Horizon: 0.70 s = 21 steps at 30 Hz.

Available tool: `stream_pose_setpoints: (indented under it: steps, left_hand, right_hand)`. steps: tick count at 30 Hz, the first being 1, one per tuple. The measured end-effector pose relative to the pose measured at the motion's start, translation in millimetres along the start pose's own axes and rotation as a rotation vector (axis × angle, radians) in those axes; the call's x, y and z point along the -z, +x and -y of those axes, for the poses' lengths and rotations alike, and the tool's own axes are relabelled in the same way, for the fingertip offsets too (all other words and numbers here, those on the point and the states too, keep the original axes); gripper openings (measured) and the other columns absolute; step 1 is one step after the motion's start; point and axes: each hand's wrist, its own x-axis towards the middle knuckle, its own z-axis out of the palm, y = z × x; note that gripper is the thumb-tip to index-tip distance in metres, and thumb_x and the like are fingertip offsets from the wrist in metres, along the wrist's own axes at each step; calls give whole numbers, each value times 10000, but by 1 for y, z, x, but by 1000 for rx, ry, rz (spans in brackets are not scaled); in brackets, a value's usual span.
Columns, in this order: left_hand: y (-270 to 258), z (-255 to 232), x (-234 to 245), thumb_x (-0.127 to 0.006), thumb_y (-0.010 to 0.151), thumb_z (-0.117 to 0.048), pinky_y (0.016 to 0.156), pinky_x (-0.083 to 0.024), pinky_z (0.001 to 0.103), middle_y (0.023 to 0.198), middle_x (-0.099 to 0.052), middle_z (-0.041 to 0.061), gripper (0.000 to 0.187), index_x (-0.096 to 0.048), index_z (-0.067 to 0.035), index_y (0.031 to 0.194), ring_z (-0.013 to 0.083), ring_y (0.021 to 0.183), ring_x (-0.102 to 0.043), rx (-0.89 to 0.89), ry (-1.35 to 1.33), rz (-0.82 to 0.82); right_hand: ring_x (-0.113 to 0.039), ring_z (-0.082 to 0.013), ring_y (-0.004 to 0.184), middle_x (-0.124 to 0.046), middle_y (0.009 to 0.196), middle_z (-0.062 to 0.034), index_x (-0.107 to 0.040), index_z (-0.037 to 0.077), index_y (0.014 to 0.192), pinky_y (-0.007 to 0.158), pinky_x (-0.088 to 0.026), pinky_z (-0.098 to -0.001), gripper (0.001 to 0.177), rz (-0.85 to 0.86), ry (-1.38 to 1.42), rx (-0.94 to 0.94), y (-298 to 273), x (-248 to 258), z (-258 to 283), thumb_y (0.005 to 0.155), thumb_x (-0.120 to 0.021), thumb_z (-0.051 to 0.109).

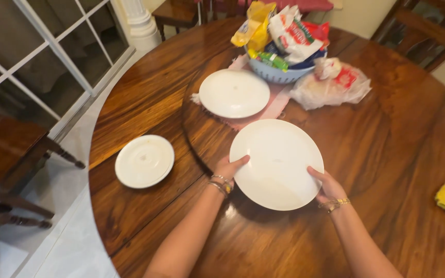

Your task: Cleaning a wooden dining table with a yellow cloth and arranging plates and placemats.

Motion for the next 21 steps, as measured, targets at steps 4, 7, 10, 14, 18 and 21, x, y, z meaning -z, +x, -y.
stream_pose_setpoints:
  steps: [4, 7, 10, 14, 18, 21]
  left_hand:
    - [65, 12, -42, -850, 784, -154, 769, -631, 370, 1088, -769, 151, 502, -673, 31, 1216, 249, 899, -757, 29, -38, 22]
    - [101, 13, -59, -843, 808, -129, 790, -620, 365, 1116, -767, 157, 489, -681, 60, 1229, 258, 932, -749, -7, -83, 62]
    - [123, 11, -69, -813, 793, -98, 815, -617, 384, 1134, -745, 141, 499, -644, -3, 1252, 258, 953, -731, -14, -76, 112]
    - [154, 23, -68, -807, 811, -78, 830, -625, 405, 1143, -747, 193, 493, -640, 76, 1249, 297, 960, -741, 6, -81, 86]
    - [159, 27, -76, -800, 824, -56, 839, -622, 392, 1174, -737, 185, 494, -639, 78, 1272, 280, 978, -734, -8, -91, 65]
    - [162, 31, -74, -782, 835, -44, 859, -623, 382, 1193, -726, 181, 489, -611, 39, 1285, 270, 1005, -728, -4, -132, 75]
  right_hand:
    - [-665, -268, 1181, -681, 1302, -166, -544, -14, 1392, 1015, -536, -417, 571, -65, -16, 9, 42, 24, 34, 896, -700, 221]
    - [-661, -302, 1152, -674, 1290, -195, -542, -12, 1383, 992, -529, -445, 558, -118, -29, 4, 78, 42, 48, 902, -699, 222]
    - [-680, -277, 1143, -682, 1289, -170, -560, -27, 1354, 984, -556, -431, 546, -43, 3, 51, 110, 58, 54, 880, -718, 192]
    - [-683, -282, 1131, -691, 1268, -174, -573, -25, 1341, 970, -565, -430, 535, 5, 1, 47, 135, 61, 62, 869, -723, 178]
    - [-682, -287, 1128, -680, 1263, -183, -561, -21, 1326, 967, -566, -455, 525, -17, 1, 38, 146, 68, 67, 865, -723, 172]
    - [-684, -288, 1131, -679, 1273, -191, -556, -33, 1323, 971, -566, -452, 525, -33, -19, 40, 150, 68, 66, 868, -730, 164]
